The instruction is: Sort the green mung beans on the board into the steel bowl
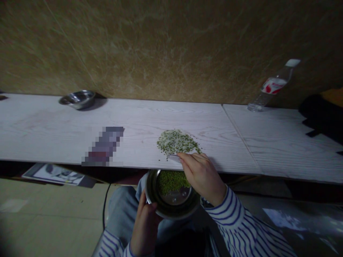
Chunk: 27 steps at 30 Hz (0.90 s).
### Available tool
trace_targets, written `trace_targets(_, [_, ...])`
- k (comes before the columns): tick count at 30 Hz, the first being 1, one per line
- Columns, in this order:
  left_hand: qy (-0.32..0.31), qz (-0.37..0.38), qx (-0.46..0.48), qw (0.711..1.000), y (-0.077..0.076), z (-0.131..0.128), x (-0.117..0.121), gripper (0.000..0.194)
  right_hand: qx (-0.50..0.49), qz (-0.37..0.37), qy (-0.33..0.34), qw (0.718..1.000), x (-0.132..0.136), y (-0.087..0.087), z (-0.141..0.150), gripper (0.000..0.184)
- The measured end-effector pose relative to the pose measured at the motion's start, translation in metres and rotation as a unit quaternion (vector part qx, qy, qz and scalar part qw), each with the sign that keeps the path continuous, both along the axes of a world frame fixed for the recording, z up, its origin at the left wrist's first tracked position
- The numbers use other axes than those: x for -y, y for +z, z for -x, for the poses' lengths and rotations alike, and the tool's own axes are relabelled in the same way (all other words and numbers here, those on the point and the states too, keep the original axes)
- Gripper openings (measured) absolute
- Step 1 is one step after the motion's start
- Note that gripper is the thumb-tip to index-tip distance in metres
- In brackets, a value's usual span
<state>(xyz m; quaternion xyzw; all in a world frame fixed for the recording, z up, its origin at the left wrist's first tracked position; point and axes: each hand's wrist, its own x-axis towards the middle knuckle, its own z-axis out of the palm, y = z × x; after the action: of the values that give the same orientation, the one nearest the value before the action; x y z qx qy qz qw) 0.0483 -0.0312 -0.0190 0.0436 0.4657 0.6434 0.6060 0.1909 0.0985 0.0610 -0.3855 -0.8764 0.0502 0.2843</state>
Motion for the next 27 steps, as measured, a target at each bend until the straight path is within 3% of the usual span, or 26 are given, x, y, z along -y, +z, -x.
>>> trace_targets(13, [0.033, -0.003, -0.015, 0.999, 0.009, 0.013, -0.003, 0.071, -0.008, 0.011, 0.022, 1.000, -0.001, 0.001, 0.021, 0.024])
trace_targets(18, [0.049, 0.004, -0.045, 0.998, 0.011, 0.020, -0.002, 0.071, -0.001, 0.015, 0.066, 0.998, 0.006, 0.007, 0.031, 0.023])
trace_targets(23, [0.048, -0.022, -0.029, 0.998, 0.009, 0.025, -0.003, 0.071, 0.006, 0.025, 0.101, 0.995, 0.015, 0.012, 0.021, 0.023])
trace_targets(27, [0.051, 0.001, -0.039, 0.998, 0.007, 0.023, -0.003, 0.073, -0.007, 0.019, 0.044, 0.999, 0.011, 0.008, 0.015, 0.024])
